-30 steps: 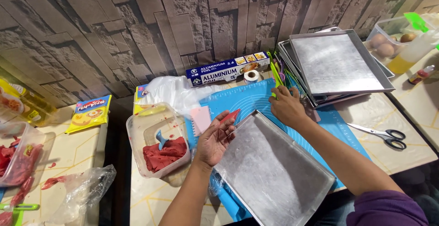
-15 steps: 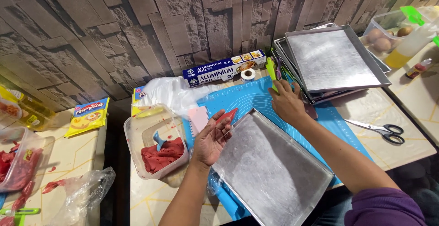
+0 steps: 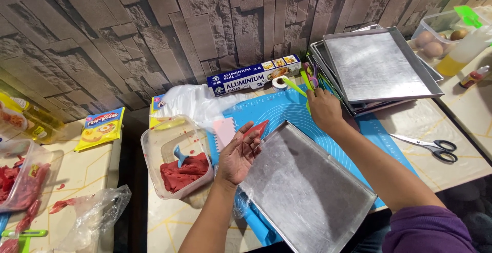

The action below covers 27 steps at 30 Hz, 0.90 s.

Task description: Filling a piping bag with red dough and organizing baking trays on a production table.

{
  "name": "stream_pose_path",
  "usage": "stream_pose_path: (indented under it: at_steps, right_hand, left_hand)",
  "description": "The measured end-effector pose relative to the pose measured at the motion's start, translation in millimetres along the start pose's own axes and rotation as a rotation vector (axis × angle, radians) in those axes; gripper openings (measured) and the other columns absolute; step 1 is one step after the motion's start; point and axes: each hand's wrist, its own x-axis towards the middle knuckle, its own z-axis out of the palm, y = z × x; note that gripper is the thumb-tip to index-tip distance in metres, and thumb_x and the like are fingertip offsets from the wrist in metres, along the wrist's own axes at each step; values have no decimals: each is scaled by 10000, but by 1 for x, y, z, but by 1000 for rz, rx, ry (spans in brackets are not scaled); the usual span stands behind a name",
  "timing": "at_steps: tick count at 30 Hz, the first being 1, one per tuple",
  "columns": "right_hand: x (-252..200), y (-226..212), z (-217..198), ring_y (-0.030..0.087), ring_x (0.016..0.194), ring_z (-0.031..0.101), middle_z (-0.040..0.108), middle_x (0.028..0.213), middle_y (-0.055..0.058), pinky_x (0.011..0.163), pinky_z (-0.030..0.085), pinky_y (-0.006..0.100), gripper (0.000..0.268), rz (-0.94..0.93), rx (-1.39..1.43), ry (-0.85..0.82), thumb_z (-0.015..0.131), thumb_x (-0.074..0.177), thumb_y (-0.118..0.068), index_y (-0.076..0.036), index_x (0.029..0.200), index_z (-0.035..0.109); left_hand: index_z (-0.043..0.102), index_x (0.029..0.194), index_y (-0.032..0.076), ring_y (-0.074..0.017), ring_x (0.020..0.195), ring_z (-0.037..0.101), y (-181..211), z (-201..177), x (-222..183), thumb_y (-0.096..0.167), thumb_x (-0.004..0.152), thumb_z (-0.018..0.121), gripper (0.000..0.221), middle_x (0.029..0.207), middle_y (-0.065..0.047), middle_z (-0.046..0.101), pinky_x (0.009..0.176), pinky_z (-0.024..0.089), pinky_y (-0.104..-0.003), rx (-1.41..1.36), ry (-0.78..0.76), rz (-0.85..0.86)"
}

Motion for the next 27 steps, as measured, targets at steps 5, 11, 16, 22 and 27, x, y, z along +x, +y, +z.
stream_pose_path:
  at_steps: [5,11,16,22,27]
  right_hand:
    - [12,-3,7,231,833,740,697,959,111,681,595,342,466,-3,-215,138,807,853,-158,-105,1288,647]
    - [21,-9,-18,204,747,751,707,878,78,637,600,323,317,100,-142,111,636,945,-152,-47,1242,661]
    - [48,-1,4,179,627,710,651,746,34,562,573,279,91,206,-78,325,629,900,-191,-114,942,649]
    - [80,9,-16,274,855,708,667,976,127,661,593,340,394,248,-44,189,548,952,-184,18,1283,618]
    - [86,10,-8,280,994,609,617,1103,142,704,566,325,548,227,-111,62,555,947,-274,48,1390,570]
  left_hand:
    - [444,1501,100,-170,1038,706,0,2,0,255,986,542,547,1231,-105,714,930,583,-336,-3,-2,0]
    - [450,1500,96,-172,1026,710,4,8,-3,235,995,535,531,1235,-115,711,923,582,-329,-16,3,10]
    - [450,1495,96,-170,1020,714,2,1,1,233,991,547,532,1228,-115,708,913,587,-324,4,22,33]
    - [506,1430,81,-136,968,667,-2,-7,7,98,1007,530,423,1147,-105,695,850,561,-234,300,172,197]
    - [597,1277,54,-122,868,608,-1,-7,9,-22,1004,525,292,1015,-96,678,752,539,-212,490,365,367]
